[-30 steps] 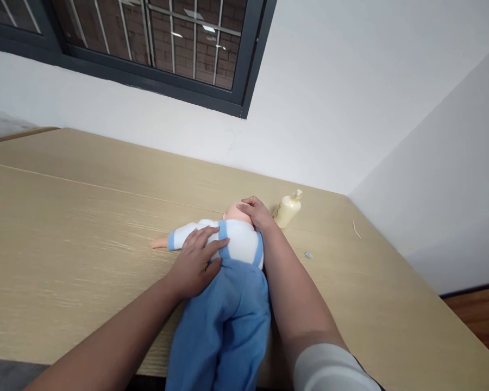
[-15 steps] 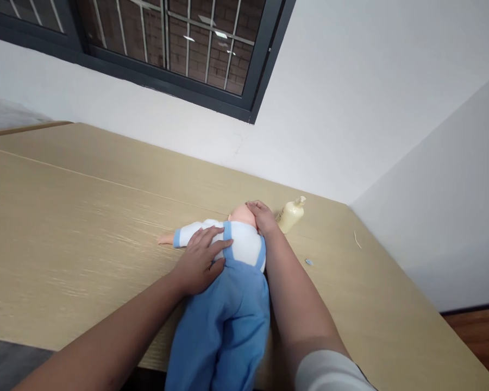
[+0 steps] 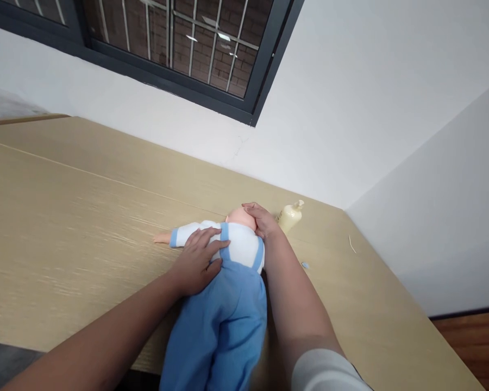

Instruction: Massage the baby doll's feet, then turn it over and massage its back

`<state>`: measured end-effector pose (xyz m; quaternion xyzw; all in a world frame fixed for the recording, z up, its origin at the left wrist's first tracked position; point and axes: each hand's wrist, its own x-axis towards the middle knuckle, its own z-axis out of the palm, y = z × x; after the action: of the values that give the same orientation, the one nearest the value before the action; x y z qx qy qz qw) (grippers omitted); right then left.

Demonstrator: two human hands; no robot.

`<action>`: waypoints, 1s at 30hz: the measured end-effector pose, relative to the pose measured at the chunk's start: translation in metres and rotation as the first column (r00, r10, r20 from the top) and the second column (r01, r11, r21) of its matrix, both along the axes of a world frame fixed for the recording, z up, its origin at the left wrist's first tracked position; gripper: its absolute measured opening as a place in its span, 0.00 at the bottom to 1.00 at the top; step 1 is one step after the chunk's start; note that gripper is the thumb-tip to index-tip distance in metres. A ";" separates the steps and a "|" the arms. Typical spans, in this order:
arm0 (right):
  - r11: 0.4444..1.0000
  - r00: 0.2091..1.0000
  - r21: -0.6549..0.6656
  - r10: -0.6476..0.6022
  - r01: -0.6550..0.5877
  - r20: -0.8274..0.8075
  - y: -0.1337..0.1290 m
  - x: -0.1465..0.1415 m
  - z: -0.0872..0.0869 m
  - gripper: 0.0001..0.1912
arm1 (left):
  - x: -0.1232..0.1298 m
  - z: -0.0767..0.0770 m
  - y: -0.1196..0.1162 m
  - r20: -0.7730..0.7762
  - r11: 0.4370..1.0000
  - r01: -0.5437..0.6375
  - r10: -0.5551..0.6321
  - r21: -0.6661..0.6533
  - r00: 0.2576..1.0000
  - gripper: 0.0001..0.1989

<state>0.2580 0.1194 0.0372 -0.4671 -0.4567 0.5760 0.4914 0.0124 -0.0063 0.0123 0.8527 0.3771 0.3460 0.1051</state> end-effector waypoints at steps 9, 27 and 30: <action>0.999 0.998 0.016 -0.047 0.047 0.033 0.007 -0.006 -0.003 0.25 | 0.002 -0.009 0.002 0.029 0.999 -0.008 0.007 0.033 1.000 0.20; 0.994 0.995 0.062 -0.087 0.084 0.042 -0.015 0.010 -0.002 0.30 | 0.000 -0.008 0.005 -0.039 0.999 -0.024 0.025 0.034 0.999 0.21; 0.966 0.972 0.170 -0.212 0.193 0.101 -0.026 0.019 -0.001 0.28 | -0.001 -0.010 0.005 -0.063 0.999 -0.029 0.031 0.038 0.998 0.21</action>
<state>0.2772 0.0930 0.0367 -0.5038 -0.4795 0.4557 0.5555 0.0114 -0.0010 0.0019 0.8593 0.3865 0.3271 0.0720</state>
